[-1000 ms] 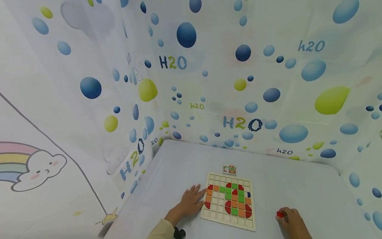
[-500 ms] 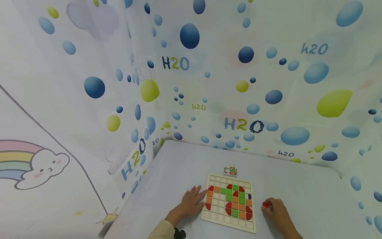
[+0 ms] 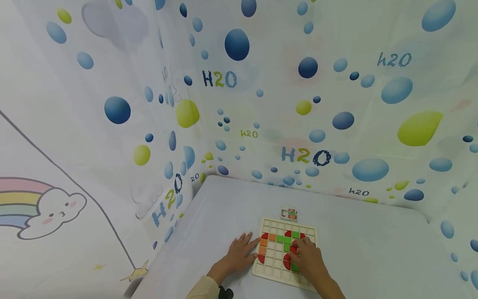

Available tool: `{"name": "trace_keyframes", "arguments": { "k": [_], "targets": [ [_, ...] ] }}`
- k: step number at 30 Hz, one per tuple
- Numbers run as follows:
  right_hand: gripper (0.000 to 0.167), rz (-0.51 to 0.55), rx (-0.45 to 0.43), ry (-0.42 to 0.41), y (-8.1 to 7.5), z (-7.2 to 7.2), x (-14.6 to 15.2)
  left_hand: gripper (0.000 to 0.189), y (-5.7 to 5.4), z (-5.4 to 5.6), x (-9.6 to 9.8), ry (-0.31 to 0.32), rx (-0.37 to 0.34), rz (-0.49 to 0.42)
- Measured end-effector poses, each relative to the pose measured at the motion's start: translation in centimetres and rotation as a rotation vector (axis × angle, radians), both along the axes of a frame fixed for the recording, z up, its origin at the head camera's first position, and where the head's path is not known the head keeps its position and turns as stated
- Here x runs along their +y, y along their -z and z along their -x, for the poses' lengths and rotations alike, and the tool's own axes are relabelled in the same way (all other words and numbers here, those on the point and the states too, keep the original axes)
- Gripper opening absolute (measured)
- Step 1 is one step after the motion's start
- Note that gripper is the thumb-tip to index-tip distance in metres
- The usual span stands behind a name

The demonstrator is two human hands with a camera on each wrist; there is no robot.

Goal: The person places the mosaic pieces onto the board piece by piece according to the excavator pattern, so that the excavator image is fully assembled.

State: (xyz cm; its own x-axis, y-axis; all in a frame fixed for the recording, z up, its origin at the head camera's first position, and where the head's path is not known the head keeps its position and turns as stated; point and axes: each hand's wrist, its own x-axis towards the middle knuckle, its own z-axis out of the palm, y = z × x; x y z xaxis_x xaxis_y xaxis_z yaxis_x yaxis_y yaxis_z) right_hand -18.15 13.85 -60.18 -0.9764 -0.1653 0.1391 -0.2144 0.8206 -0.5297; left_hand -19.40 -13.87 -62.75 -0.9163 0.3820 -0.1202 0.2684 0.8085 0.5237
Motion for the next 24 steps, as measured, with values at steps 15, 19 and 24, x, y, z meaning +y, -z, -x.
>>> {"name": "trace_keyframes", "arguments": {
  "k": [15,19,24],
  "targets": [
    [0.023,-0.182,0.021,-0.1,1.7,-0.8,-6.6,0.058,0.0,0.0,0.2,-0.004,0.0,-0.002],
    [0.022,-0.149,-0.001,-0.108,1.8,-0.9,-6.6,0.058,-0.1,-0.1,0.1,-0.001,0.008,-0.015],
    [0.02,-0.15,-0.041,-0.132,1.7,-0.9,-6.5,0.057,0.0,0.0,0.0,0.004,0.009,-0.014]
  ]
}}
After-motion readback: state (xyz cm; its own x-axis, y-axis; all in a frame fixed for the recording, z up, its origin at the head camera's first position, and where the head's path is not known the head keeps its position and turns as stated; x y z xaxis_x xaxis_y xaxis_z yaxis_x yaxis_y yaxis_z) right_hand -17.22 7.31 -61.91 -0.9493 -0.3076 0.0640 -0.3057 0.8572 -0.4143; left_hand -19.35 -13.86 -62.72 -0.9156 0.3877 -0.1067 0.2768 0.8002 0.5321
